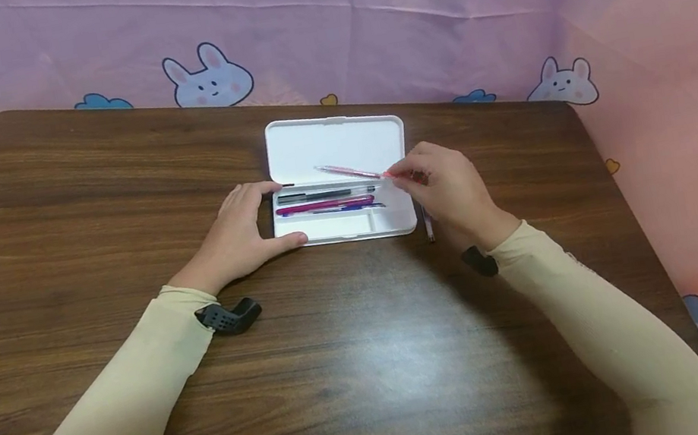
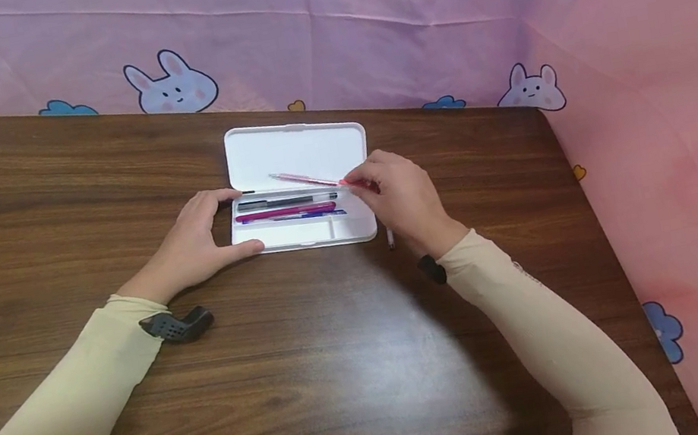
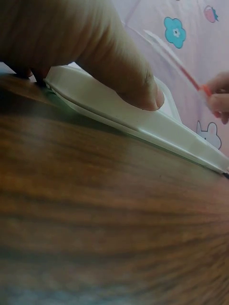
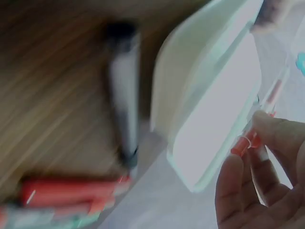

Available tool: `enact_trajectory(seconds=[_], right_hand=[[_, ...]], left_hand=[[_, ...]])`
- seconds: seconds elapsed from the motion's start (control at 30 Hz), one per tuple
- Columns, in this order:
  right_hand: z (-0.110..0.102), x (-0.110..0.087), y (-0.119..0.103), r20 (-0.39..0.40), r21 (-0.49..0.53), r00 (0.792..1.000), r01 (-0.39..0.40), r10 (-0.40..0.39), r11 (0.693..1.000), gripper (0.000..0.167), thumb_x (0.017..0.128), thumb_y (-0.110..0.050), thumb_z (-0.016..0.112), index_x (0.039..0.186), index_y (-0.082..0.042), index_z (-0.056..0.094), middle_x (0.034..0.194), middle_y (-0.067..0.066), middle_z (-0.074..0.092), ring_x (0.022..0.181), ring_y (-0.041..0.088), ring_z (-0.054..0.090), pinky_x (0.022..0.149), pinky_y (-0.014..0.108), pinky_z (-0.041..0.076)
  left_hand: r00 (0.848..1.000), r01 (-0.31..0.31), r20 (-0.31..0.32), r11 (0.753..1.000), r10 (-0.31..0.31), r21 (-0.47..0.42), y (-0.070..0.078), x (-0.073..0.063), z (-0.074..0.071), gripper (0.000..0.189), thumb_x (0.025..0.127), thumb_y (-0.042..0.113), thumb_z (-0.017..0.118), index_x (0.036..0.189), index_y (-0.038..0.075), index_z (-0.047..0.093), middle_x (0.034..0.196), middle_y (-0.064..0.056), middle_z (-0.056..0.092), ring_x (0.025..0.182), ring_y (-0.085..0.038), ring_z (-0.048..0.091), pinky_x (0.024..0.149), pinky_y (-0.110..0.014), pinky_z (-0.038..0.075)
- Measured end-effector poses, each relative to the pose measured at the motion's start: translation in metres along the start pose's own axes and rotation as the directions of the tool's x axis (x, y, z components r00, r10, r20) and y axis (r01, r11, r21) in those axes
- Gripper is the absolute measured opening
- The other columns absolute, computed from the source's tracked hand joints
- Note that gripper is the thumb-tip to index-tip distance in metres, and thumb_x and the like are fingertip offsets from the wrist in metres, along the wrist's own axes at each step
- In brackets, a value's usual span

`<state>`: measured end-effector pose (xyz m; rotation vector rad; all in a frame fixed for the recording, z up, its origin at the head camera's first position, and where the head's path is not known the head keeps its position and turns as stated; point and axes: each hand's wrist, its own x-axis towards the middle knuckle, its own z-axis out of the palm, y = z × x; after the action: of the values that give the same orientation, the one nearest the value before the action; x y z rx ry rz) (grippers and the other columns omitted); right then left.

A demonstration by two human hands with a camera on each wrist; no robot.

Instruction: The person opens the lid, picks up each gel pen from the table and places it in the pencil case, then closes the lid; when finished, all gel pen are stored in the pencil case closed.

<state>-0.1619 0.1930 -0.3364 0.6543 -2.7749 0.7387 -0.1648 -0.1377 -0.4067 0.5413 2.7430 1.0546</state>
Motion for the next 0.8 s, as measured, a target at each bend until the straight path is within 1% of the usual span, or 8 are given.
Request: enact_trajectory(seconds=[0.13, 0.2, 0.3, 0.37, 0.57, 0.7, 0.8], right_hand=[[0.016, 0.012, -0.010, 0.067, -0.010, 0.996, 0.053, -0.053, 0.999, 0.014, 0.094, -0.011, 0.077, 0.107, -0.009, 0.082, 0.092, 0.004, 0.071, 0.078, 0.019, 0.060, 0.065, 0.032, 0.049], [0.023, 0.016, -0.012, 0.101, -0.016, 0.994, 0.049, -0.047, 0.999, 0.015, 0.095, -0.011, 0.077, 0.109, -0.010, 0.082, 0.094, 0.004, 0.072, 0.080, 0.019, 0.061, 0.066, 0.032, 0.050], [0.031, 0.021, -0.014, 0.149, -0.038, 0.988, 0.036, -0.030, 0.999, 0.017, 0.095, -0.014, 0.076, 0.111, -0.013, 0.082, 0.097, 0.003, 0.073, 0.083, 0.019, 0.061, 0.069, 0.032, 0.052], [0.035, 0.023, -0.014, 0.177, -0.052, 0.984, 0.031, -0.022, 0.998, 0.017, 0.096, -0.014, 0.075, 0.112, -0.014, 0.081, 0.099, 0.003, 0.072, 0.085, 0.019, 0.062, 0.071, 0.033, 0.053], [0.043, 0.027, -0.015, 0.239, -0.107, 0.970, 0.067, -0.040, 0.992, 0.020, 0.098, -0.018, 0.072, 0.116, -0.017, 0.081, 0.104, 0.002, 0.072, 0.092, 0.019, 0.062, 0.075, 0.032, 0.054], [0.045, 0.030, -0.017, 0.270, -0.127, 0.962, 0.071, -0.035, 0.989, 0.020, 0.099, -0.019, 0.072, 0.117, -0.015, 0.079, 0.107, 0.003, 0.073, 0.096, 0.020, 0.065, 0.080, 0.034, 0.056], [0.046, 0.032, -0.018, 0.286, -0.137, 0.958, 0.064, -0.022, 0.989, 0.018, 0.099, -0.018, 0.071, 0.116, -0.014, 0.078, 0.108, 0.003, 0.073, 0.097, 0.019, 0.066, 0.083, 0.035, 0.057]], left_hand=[[1.000, -0.005, -0.003, 1.000, 0.005, 0.004, -0.002, 0.000, 0.001, 0.095, 0.085, 0.059, 0.078, 0.155, 0.008, 0.039, 0.158, -0.015, 0.041, 0.152, -0.035, 0.028, 0.125, -0.060, 0.017], [1.000, -0.008, -0.005, 1.000, 0.008, 0.001, -0.002, 0.001, 0.001, 0.095, 0.085, 0.059, 0.078, 0.155, 0.008, 0.039, 0.158, -0.014, 0.041, 0.152, -0.035, 0.028, 0.126, -0.059, 0.015], [1.000, -0.014, -0.009, 1.000, 0.014, 0.000, -0.002, 0.001, 0.001, 0.096, 0.085, 0.059, 0.079, 0.155, 0.007, 0.039, 0.157, -0.014, 0.042, 0.150, -0.034, 0.031, 0.126, -0.057, 0.016], [1.000, -0.013, -0.006, 1.000, 0.013, -0.005, -0.001, 0.001, 0.001, 0.096, 0.085, 0.059, 0.079, 0.155, 0.007, 0.039, 0.158, -0.015, 0.041, 0.151, -0.034, 0.030, 0.126, -0.057, 0.015], [1.000, 0.004, 0.005, 1.000, -0.004, -0.005, 0.000, 0.000, 0.000, 0.096, 0.085, 0.059, 0.078, 0.155, 0.008, 0.038, 0.160, -0.016, 0.039, 0.154, -0.037, 0.024, 0.126, -0.059, 0.013], [1.000, -0.004, -0.003, 1.000, 0.004, -0.004, 0.000, 0.000, 0.000, 0.096, 0.084, 0.059, 0.079, 0.155, 0.008, 0.039, 0.158, -0.015, 0.041, 0.154, -0.035, 0.025, 0.127, -0.057, 0.014], [1.000, -0.010, -0.008, 1.000, 0.010, -0.005, 0.000, 0.000, 0.000, 0.096, 0.084, 0.060, 0.079, 0.154, 0.007, 0.040, 0.157, -0.014, 0.042, 0.152, -0.035, 0.028, 0.126, -0.057, 0.017]])
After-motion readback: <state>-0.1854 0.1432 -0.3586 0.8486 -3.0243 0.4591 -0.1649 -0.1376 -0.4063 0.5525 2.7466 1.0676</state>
